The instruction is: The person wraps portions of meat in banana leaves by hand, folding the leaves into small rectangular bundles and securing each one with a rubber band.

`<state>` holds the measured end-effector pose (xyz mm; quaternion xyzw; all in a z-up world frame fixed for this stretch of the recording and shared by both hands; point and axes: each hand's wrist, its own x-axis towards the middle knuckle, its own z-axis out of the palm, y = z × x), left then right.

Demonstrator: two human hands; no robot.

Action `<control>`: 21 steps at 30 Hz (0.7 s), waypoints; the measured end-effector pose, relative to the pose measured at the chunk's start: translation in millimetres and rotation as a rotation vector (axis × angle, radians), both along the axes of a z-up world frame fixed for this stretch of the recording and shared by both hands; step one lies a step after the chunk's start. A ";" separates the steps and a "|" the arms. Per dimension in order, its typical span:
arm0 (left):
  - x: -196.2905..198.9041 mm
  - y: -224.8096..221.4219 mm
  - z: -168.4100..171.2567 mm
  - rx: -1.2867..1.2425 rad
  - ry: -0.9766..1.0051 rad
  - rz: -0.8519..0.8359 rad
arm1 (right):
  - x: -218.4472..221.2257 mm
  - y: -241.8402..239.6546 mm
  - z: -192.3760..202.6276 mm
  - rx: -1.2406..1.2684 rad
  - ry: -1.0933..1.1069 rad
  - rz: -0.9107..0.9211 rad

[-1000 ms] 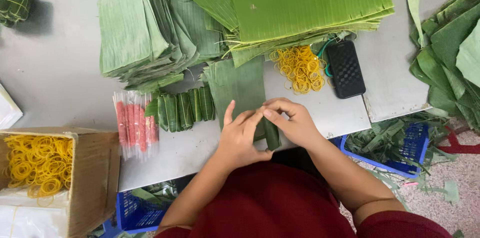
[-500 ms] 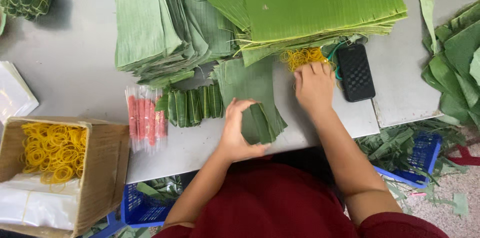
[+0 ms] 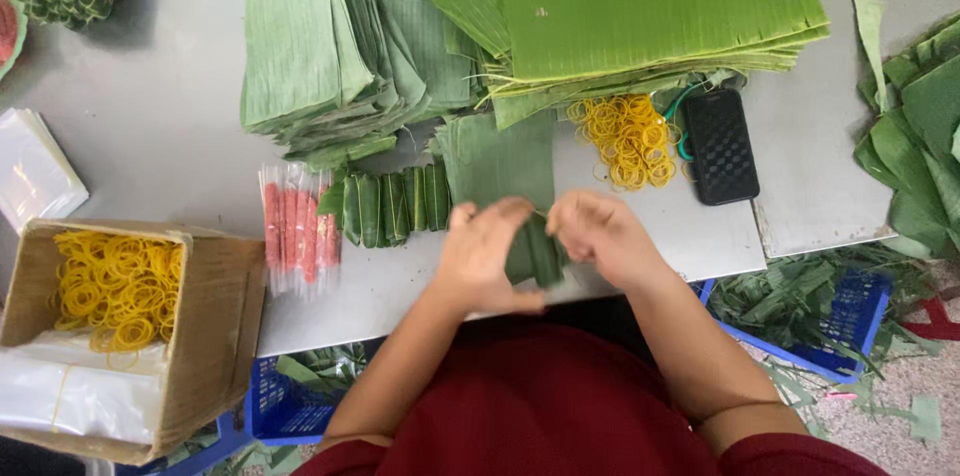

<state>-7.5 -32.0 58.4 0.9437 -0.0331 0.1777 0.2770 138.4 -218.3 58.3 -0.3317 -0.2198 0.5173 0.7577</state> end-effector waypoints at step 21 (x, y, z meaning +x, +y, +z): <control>1.8 5.3 5.5 -0.272 -0.455 0.437 | -5.6 10.7 0.9 0.303 0.238 0.214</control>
